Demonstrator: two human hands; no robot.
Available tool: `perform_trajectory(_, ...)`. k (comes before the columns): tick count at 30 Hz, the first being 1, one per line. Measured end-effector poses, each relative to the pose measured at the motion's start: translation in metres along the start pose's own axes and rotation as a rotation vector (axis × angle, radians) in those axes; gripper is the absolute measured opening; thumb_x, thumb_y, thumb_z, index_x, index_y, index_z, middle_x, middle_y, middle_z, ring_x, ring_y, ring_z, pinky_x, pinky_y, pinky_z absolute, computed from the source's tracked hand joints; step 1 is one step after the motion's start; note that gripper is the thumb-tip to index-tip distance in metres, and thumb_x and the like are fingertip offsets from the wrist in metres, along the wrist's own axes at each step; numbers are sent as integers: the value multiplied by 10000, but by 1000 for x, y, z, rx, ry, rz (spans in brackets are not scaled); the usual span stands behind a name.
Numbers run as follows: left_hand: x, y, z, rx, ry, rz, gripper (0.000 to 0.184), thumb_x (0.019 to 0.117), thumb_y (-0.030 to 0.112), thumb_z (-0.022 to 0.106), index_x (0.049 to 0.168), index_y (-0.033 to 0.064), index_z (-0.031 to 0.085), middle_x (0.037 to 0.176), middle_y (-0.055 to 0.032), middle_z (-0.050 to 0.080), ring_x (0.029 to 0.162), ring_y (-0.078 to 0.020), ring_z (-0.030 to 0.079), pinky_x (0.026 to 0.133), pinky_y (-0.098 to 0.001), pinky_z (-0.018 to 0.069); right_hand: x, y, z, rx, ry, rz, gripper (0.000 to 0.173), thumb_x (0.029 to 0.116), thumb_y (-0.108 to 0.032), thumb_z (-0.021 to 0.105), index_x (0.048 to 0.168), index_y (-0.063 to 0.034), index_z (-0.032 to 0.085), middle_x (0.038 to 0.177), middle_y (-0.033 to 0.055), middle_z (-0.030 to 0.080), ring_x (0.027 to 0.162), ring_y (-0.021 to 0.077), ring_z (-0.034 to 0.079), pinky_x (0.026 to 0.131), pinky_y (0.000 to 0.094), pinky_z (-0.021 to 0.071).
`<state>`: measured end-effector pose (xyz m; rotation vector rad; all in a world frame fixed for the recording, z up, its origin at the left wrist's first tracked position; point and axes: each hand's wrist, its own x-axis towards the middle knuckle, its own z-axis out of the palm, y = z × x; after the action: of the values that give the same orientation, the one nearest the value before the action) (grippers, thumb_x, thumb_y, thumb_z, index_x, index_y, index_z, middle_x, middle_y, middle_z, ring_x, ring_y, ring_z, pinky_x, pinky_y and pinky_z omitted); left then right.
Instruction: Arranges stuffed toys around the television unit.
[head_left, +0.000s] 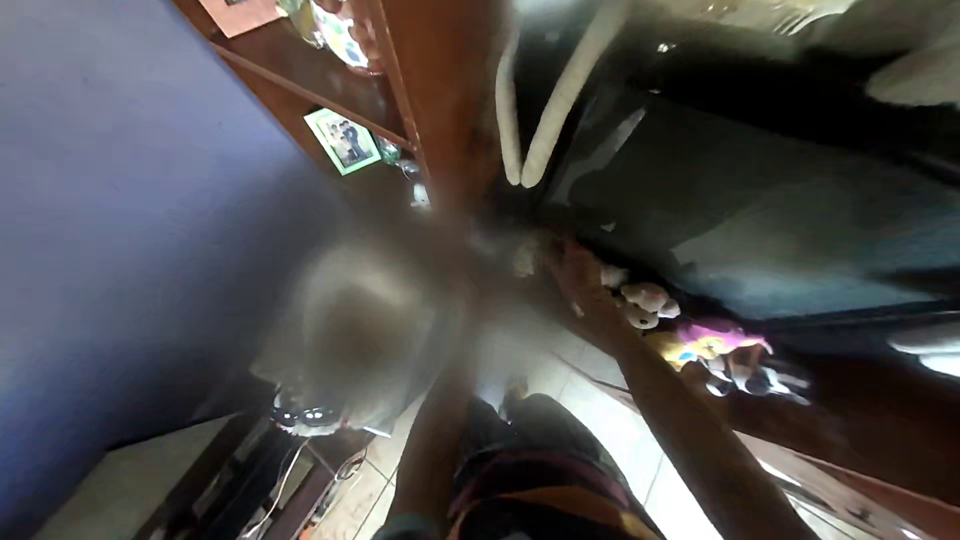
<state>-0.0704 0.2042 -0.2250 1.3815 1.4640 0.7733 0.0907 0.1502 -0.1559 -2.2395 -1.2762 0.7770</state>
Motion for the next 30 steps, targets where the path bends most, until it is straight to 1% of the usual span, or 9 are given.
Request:
perform_trajectory(3,23,5,12,82,1,92,754,967,253,701,1555,-31,323,1514,-308,436,1395,-448,443,1136,-568,379,36,5,27,-102,-115,34,759,977,-332,703,1585,-82,325,1352,306,583,1191,515,588,962,688,459)
perform_trajectory(6,29,44,-1,203,-148,-5,899,958,227,722,1620,29,147,1564,-309,362,1430,-462,389,1160,-572,334,42,0,47,-58,-154,141,677,939,-250,750,1497,-27,438,1364,308,567,1227,487,577,1000,670,447)
perform_trajectory(9,40,40,0,318,-171,-28,843,957,248,727,1583,-28,236,1587,-339,289,1452,-491,333,1172,-588,300,43,-7,50,-114,-180,225,703,948,-292,741,1499,-7,408,1369,307,567,1265,484,557,1032,661,428)
perform_trajectory(11,51,28,9,329,-142,-49,822,925,251,760,1547,-37,305,1546,-339,347,1408,-486,395,1134,-607,357,48,-6,51,-111,-181,218,682,951,-305,736,1485,-13,429,1349,295,585,1259,475,563,1032,656,431)
perform_trajectory(17,66,27,6,315,-273,-166,878,929,332,753,1579,-23,281,1643,-246,261,1520,-394,261,1213,-555,252,57,-11,55,-185,-211,202,653,968,-325,709,1479,0,462,1333,300,601,1271,467,561,1072,622,412)
perform_trajectory(22,55,3,-12,207,-245,-122,805,931,351,744,1535,-20,363,1514,-277,451,1400,-398,452,1147,-514,382,51,-11,67,-184,-163,204,622,976,-373,682,1460,-35,488,1286,279,632,1224,448,595,1035,643,431)
perform_trajectory(26,11,-3,-43,38,-250,-233,626,945,309,737,1385,-79,520,1336,-274,594,1281,-345,558,1110,-462,418,34,-22,58,-233,-164,213,610,985,-394,671,1480,-96,477,1243,281,652,1183,476,615,983,661,451)
perform_trajectory(28,-9,-28,-61,-66,-182,-151,608,914,309,764,1318,-103,568,1280,-255,635,1222,-286,612,1081,-404,475,18,-25,48,-198,-148,196,657,965,-418,688,1510,-126,466,1235,274,663,1165,478,626,974,665,464)
perform_trajectory(30,-32,-25,-90,-146,-187,-128,553,907,224,762,1280,-138,573,1234,-266,648,1164,-256,637,1048,-380,494,-4,-25,34,-92,-167,131,687,949,-383,724,1495,-54,468,1247,301,643,1171,480,619,992,648,460)
